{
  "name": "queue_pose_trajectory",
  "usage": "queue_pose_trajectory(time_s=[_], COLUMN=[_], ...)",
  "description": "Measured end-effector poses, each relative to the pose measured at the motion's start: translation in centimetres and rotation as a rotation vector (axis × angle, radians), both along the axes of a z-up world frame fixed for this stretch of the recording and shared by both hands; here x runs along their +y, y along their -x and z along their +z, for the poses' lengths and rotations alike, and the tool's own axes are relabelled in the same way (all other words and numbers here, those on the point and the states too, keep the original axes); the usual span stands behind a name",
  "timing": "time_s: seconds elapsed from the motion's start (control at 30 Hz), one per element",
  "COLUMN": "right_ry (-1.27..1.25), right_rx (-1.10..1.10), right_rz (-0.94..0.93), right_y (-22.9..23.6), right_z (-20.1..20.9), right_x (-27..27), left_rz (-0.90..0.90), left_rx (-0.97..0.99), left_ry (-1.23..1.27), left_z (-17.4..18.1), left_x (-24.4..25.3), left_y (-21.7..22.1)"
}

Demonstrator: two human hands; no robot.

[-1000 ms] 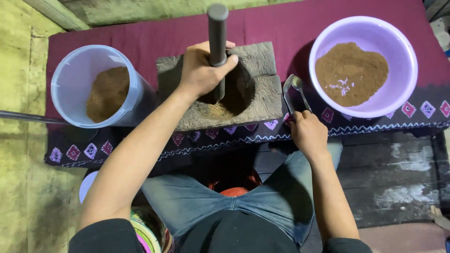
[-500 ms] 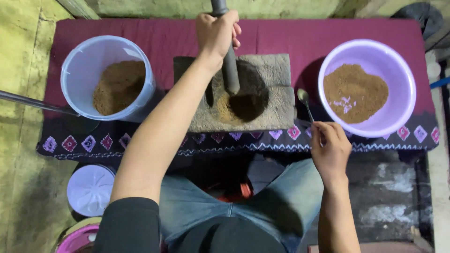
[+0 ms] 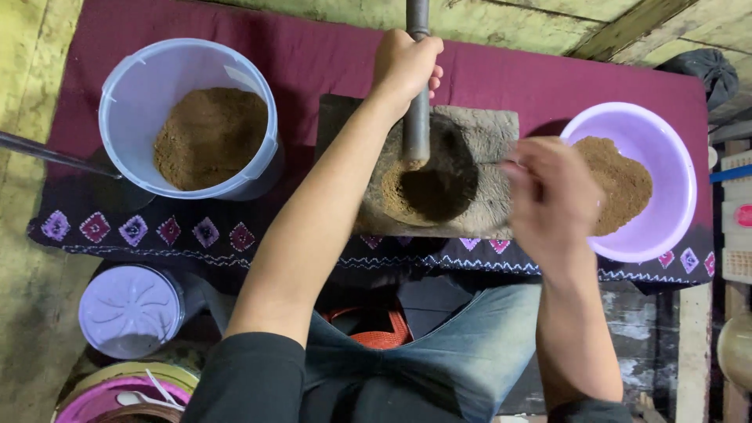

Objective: Pounding ingredients in a mortar with a pestle and transferring the resulting powder into a bowl using a spoon.

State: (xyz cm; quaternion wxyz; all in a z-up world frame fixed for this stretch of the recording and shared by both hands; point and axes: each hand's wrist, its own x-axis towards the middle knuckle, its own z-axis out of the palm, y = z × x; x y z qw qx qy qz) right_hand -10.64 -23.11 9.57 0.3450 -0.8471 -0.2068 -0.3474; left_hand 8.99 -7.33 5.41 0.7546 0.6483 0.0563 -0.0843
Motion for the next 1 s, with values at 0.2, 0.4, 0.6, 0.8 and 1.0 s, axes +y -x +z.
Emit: queue_pose_trajectory(time_s=[0.2, 0.4, 0.6, 0.8, 1.0], right_ry=[0.432, 0.72, 0.698, 0.657, 0.806], right_rx=[0.183, 0.051, 0.085, -0.02, -0.169], right_rz=[0.139, 0.103, 0.14, 0.16, -0.043], right_y=[-2.3, -2.5, -2.8, -3.4, -3.8], right_z=[1.0, -0.9, 0.4, -1.7, -3.0], right_x=[3.3, 0.8, 3.0, 3.6, 3.7], left_rz=[-0.019, -0.025, -0.005, -0.025, -0.01], left_rx=[0.03, 0.005, -0.031, -0.077, -0.098], left_ry=[-0.058, -0.124, -0.103, -0.093, -0.123], left_z=[-1.5, -1.4, -0.9, -1.7, -1.9], left_x=[-0.2, -0.2, 0.1, -0.1, -0.2], left_y=[-1.4, -1.0, -0.3, -0.3, -0.7])
